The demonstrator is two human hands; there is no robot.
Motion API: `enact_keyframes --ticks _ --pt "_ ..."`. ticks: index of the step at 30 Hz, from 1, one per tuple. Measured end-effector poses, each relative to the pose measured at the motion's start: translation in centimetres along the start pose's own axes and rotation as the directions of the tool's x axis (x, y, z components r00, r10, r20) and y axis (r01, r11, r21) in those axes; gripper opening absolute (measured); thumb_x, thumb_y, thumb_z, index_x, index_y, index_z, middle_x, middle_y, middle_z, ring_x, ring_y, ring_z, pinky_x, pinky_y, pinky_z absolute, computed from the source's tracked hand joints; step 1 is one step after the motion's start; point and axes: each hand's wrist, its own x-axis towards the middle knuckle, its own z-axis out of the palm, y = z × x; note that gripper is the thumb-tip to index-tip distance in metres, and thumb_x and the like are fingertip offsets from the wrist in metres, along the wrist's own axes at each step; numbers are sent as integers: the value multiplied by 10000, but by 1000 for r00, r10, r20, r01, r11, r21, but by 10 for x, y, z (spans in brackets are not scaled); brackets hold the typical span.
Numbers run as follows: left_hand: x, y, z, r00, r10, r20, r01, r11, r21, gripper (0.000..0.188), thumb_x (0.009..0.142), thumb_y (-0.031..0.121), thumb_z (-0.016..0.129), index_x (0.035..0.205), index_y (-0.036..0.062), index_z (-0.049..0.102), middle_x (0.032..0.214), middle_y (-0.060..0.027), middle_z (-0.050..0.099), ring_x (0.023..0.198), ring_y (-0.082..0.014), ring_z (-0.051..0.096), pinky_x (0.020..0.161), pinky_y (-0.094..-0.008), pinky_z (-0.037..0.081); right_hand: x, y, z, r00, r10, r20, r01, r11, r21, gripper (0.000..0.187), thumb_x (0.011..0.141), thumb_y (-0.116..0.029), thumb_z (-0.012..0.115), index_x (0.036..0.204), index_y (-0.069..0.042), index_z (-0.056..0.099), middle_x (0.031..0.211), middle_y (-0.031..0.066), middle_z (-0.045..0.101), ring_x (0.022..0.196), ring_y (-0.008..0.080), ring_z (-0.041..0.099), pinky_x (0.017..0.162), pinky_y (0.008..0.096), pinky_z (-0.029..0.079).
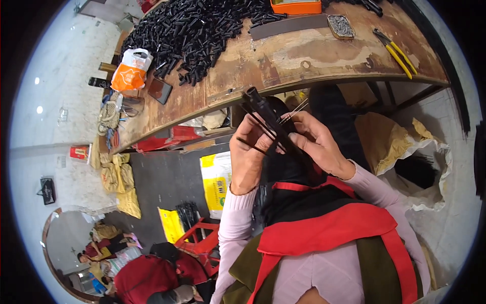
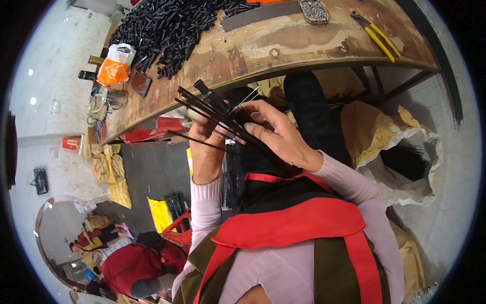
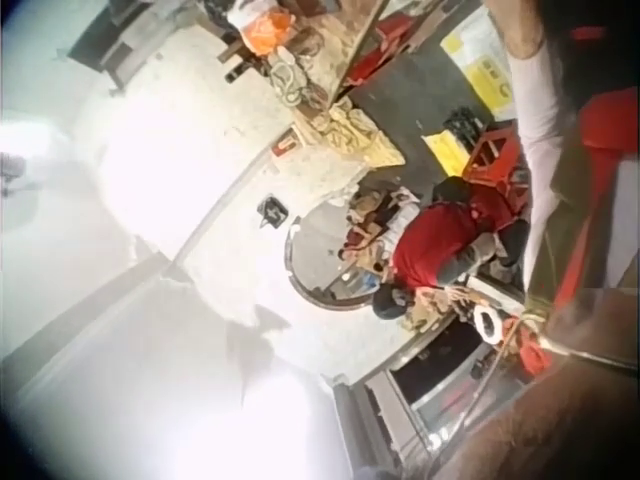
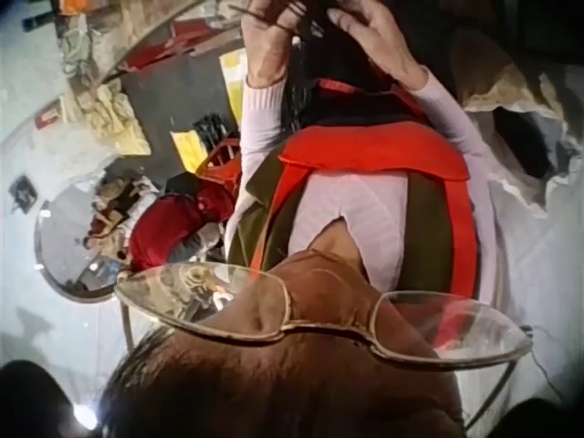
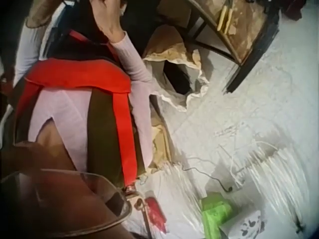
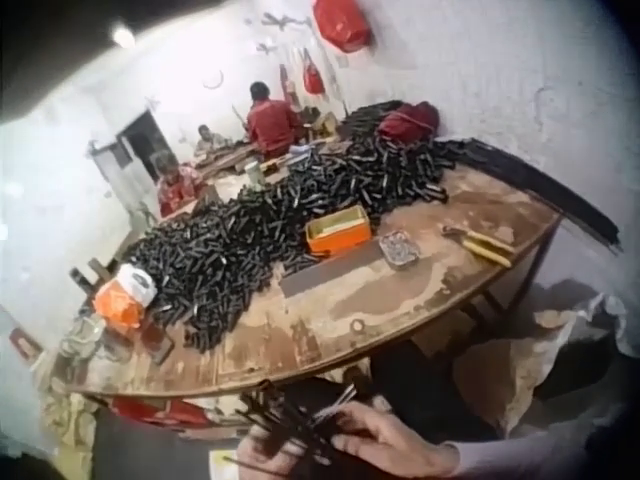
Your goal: Inserting wires into plastic connectors and trimming them using wire cutters.
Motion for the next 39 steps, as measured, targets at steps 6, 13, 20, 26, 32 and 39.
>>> enact_keyframes --ticks 6,13,20,26,32,39 --pt "3 0 2 996 -64 -64 65 998 15 391 894 87 674 1252 -6 546 1003 -66 657 808 -139 656 649 -266 558 2 2 -8 999 27 46 -30 998 59 225 945 -22 564 1166 -1 525 1064 59 620 979 113 592 881 262 463" --pt "13 -3 -10 992 -126 3 126 990 -62 374 925 90 616 1275 16 506 1073 -65 630 858 -135 639 722 -267 551 13 4 -8 986 131 106 -158 934 320 163 935 -33 616 1089 -1 575 986 2 623 932 64 566 832 227 441" --pt "20 4 -12 977 -212 -12 210 972 -103 373 920 72 617 1271 18 503 1019 -62 643 823 -159 660 691 -291 572 23 15 -13 977 152 149 -202 884 421 174 933 -18 614 1102 13 583 980 12 637 908 66 585 801 209 454" --pt "26 2 -21 977 -209 35 211 974 -82 372 918 94 639 1257 16 507 996 -55 645 793 -150 660 658 -282 571 29 15 -15 958 194 210 -271 851 450 165 929 -25 624 1088 -4 589 995 11 633 925 68 595 829 220 475" --pt "35 1 -35 954 -219 204 228 973 -24 405 931 163 655 1276 31 487 929 -74 661 713 -165 681 570 -318 599 37 13 -27 904 313 292 -421 772 476 207 906 -38 675 1097 1 606 935 7 634 850 55 601 761 192 476" --pt "42 -42 -39 996 -93 -4 90 976 -200 377 968 274 618 1260 58 514 1095 -79 640 1028 -207 627 848 -332 551 32 11 -11 931 337 138 -344 689 638 185 856 7 713 1030 -9 651 929 23 664 845 93 637 770 207 510"
